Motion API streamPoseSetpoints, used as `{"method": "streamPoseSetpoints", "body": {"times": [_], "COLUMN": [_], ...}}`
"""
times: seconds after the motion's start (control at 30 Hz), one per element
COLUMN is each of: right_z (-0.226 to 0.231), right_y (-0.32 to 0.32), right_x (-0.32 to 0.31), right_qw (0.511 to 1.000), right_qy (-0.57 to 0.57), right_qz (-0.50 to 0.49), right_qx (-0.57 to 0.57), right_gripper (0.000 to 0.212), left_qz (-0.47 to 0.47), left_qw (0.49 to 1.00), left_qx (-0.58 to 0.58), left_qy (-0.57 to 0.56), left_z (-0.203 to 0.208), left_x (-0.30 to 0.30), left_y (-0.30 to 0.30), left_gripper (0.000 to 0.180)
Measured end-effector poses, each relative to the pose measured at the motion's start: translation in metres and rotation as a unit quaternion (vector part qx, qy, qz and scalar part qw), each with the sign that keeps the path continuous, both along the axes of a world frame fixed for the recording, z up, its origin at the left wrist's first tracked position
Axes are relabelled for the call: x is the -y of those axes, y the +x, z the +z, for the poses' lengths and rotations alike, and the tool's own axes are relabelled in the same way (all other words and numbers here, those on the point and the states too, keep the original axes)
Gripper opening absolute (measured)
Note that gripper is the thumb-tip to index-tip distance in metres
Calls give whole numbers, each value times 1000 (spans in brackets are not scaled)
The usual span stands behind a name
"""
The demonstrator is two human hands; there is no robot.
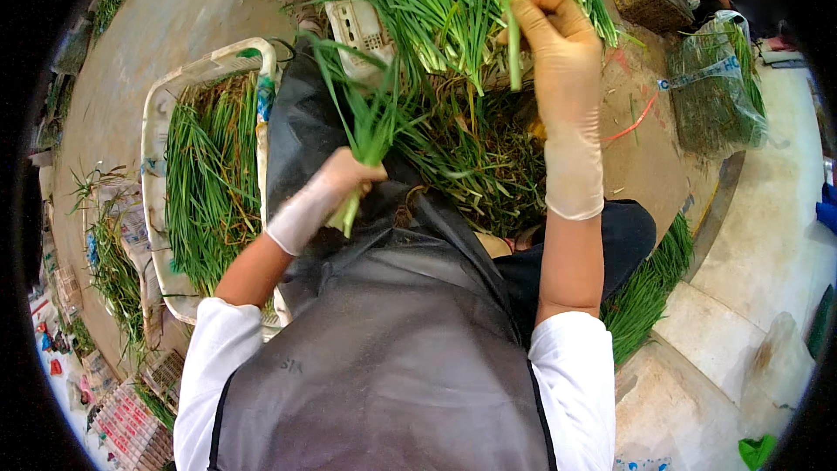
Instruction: The person sorts and cleans bunches of long green vegetables by hand, removing withered leaves and debris before placing them into a white plastic crate.
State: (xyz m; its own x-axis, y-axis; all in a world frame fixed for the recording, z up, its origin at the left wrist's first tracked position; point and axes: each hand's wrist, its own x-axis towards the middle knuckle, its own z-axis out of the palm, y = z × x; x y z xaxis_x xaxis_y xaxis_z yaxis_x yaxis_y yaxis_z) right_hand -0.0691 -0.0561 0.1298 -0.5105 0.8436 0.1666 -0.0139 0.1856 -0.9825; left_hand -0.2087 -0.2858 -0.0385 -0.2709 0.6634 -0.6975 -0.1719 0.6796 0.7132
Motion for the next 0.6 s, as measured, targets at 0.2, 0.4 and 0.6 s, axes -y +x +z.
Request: {"method": "streamPoseSetpoints", "body": {"times": [0.2, 0.4, 0.6], "right_z": [-70, -111, -117], "right_y": [0, -6, 18], "right_x": [79, 134, 66], "right_qw": [979, 944, 916], "right_qy": [-158, 202, 246], "right_qz": [123, 108, -97], "right_qx": [32, 239, 301], "right_gripper": [13, 13, 25], "left_qz": [335, 308, 315], "left_qw": [898, 882, 842], "left_qx": [271, 290, 231], "left_qy": [89, 206, 373], "left_z": [31, 15, 63], "left_x": [-2, 1, 16], "left_y": [25, 26, -21], "left_gripper": [27, 22, 32]}}
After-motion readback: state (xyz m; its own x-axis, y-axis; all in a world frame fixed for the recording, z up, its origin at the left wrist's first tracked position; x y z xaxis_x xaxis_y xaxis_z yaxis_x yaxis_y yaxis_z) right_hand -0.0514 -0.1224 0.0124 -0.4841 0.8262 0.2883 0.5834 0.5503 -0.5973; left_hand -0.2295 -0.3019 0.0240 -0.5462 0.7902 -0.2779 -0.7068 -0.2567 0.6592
